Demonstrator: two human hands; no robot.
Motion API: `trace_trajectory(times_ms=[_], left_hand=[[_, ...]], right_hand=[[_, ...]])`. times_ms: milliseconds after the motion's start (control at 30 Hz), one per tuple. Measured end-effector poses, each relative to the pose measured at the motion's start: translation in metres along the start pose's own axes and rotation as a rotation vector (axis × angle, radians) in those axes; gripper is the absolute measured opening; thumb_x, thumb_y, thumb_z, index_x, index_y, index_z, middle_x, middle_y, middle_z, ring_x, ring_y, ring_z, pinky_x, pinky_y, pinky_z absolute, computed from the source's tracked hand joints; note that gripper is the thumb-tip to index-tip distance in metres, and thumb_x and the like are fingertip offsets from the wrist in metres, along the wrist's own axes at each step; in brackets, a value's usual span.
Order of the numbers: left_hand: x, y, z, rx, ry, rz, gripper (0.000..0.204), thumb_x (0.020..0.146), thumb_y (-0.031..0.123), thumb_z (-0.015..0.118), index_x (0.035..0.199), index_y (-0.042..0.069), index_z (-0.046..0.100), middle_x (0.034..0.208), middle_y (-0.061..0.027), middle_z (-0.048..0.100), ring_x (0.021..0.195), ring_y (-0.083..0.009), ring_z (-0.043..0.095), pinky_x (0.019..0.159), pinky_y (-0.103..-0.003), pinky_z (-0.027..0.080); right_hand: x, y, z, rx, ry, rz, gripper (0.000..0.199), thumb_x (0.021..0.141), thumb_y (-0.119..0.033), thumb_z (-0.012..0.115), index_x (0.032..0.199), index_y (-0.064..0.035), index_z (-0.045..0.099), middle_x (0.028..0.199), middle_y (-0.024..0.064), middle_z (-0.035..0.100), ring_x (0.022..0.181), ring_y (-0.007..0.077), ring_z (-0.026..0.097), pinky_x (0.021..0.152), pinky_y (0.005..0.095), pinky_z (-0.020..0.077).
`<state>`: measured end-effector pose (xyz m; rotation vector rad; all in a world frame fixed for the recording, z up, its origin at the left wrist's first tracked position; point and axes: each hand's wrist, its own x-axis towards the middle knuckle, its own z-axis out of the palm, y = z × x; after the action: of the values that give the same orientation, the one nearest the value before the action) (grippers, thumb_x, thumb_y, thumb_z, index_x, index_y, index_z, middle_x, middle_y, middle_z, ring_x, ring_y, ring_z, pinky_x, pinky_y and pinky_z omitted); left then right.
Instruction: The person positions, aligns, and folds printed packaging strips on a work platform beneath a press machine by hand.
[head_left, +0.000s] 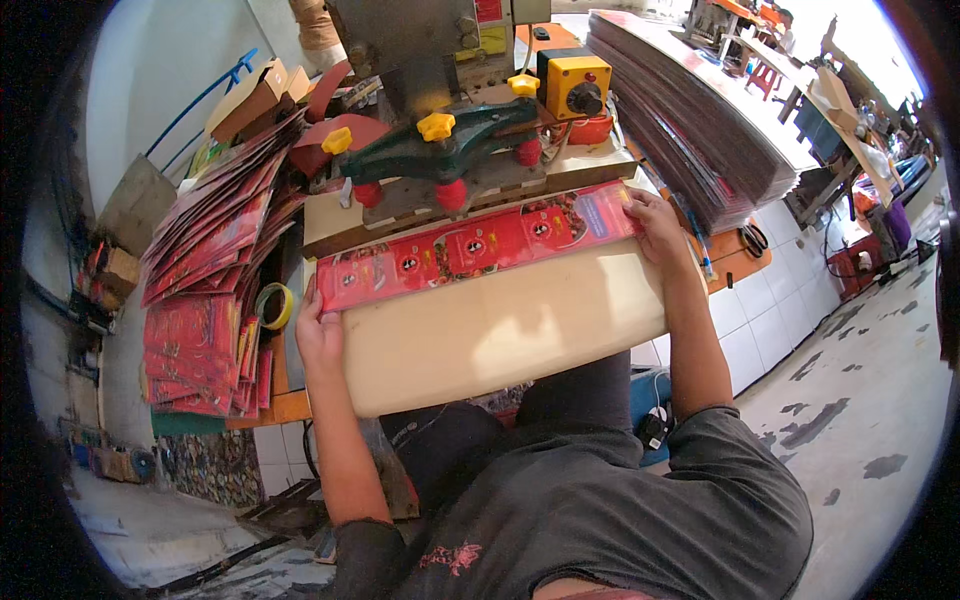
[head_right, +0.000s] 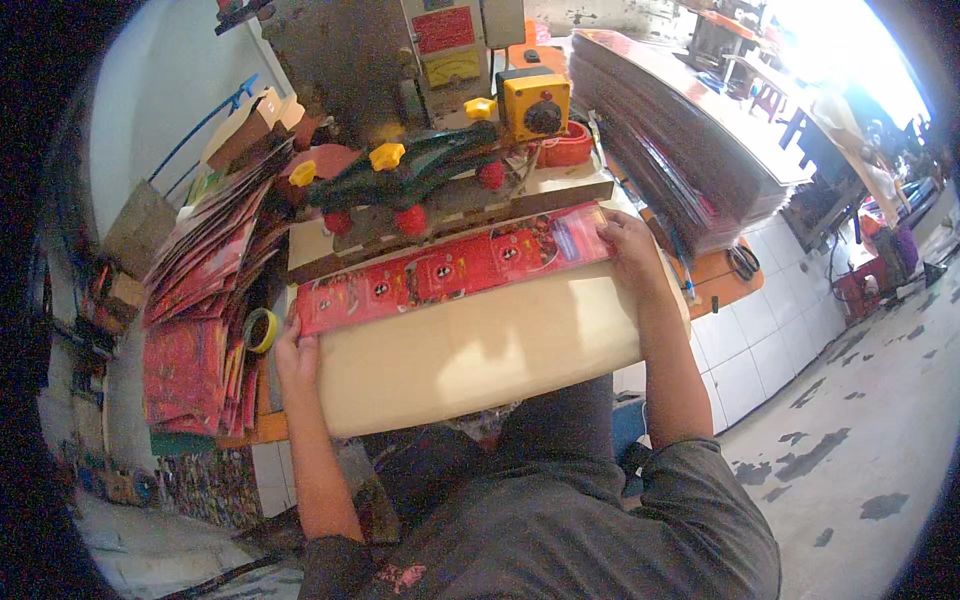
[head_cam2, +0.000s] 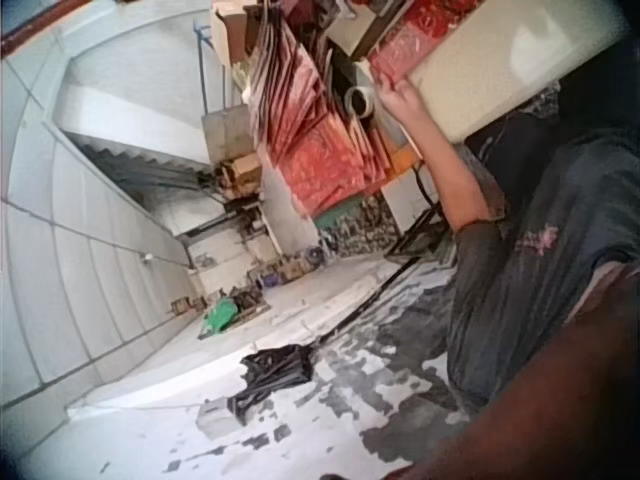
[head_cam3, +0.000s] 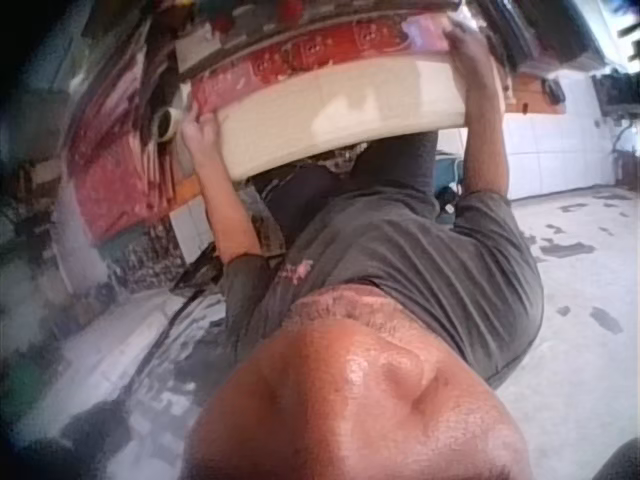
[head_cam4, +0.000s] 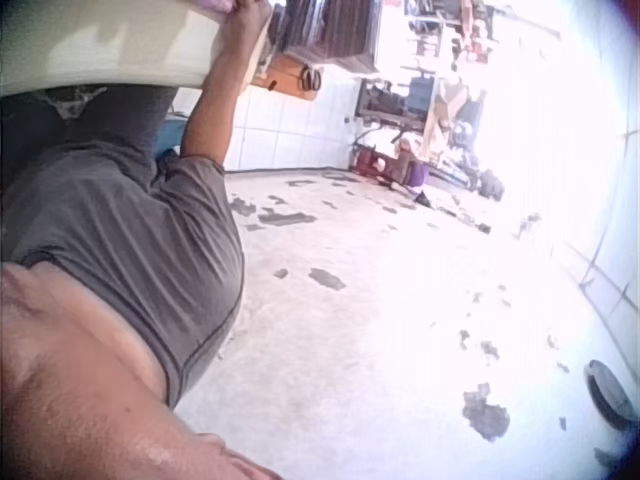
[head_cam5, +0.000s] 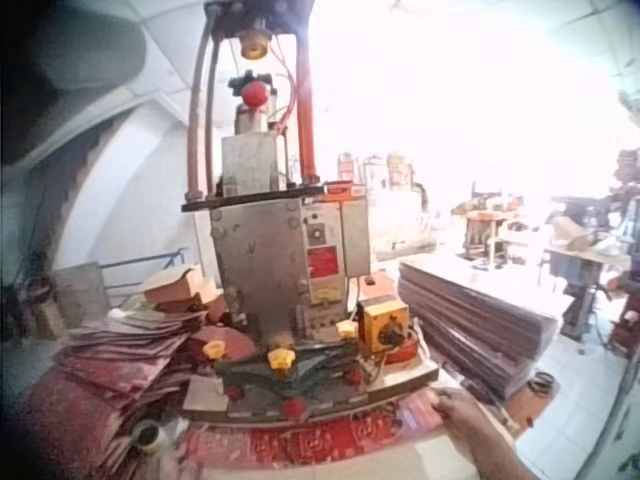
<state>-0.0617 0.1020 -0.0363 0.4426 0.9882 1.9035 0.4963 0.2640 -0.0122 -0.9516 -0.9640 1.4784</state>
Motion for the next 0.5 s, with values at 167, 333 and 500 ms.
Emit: trace_trajectory(times_ms=[167,333,500], left_hand=[[0.004,0.0,-0.016,-0.051,-0.091,0.001,0.041,0.108,0.001,0.045,0.148,-0.008,0.047,0.15,-0.0216,0.055,0.139,-0.0323,0.055,0.122,-0.047,0.042],[0.011,-0.005,-0.036,-0.166,-0.085,0.003,0.041,0.107,0.001,0.047,0.147,-0.008,0.048,0.15,-0.0213,0.056,0.138,-0.0324,0.056,0.121,-0.047,0.043],[0.0,0.003,-0.022,-0.184,-0.056,-0.045,0.036,0.104,0.002,0.054,0.14,-0.007,0.055,0.143,-0.0196,0.062,0.132,-0.0301,0.061,0.117,-0.045,0.047]], right_hand=[[0.005,0.004,-0.005,0.02,-0.051,-0.025,0.04,0.098,-0.001,0.059,0.136,0.0125,0.057,0.123,0.0199,0.071,0.106,0.0234,0.073,0.095,0.0359,0.0591],[-0.008,-0.006,0.013,0.026,-0.05,-0.03,0.041,0.1,-0.002,0.058,0.139,0.0107,0.055,0.126,0.0194,0.07,0.109,0.023,0.072,0.099,0.0364,0.0583],[-0.007,-0.004,-0.002,0.058,-0.026,0.011,0.038,0.099,-0.003,0.059,0.135,0.0058,0.059,0.126,0.0158,0.071,0.109,0.0216,0.072,0.099,0.0352,0.0576]])
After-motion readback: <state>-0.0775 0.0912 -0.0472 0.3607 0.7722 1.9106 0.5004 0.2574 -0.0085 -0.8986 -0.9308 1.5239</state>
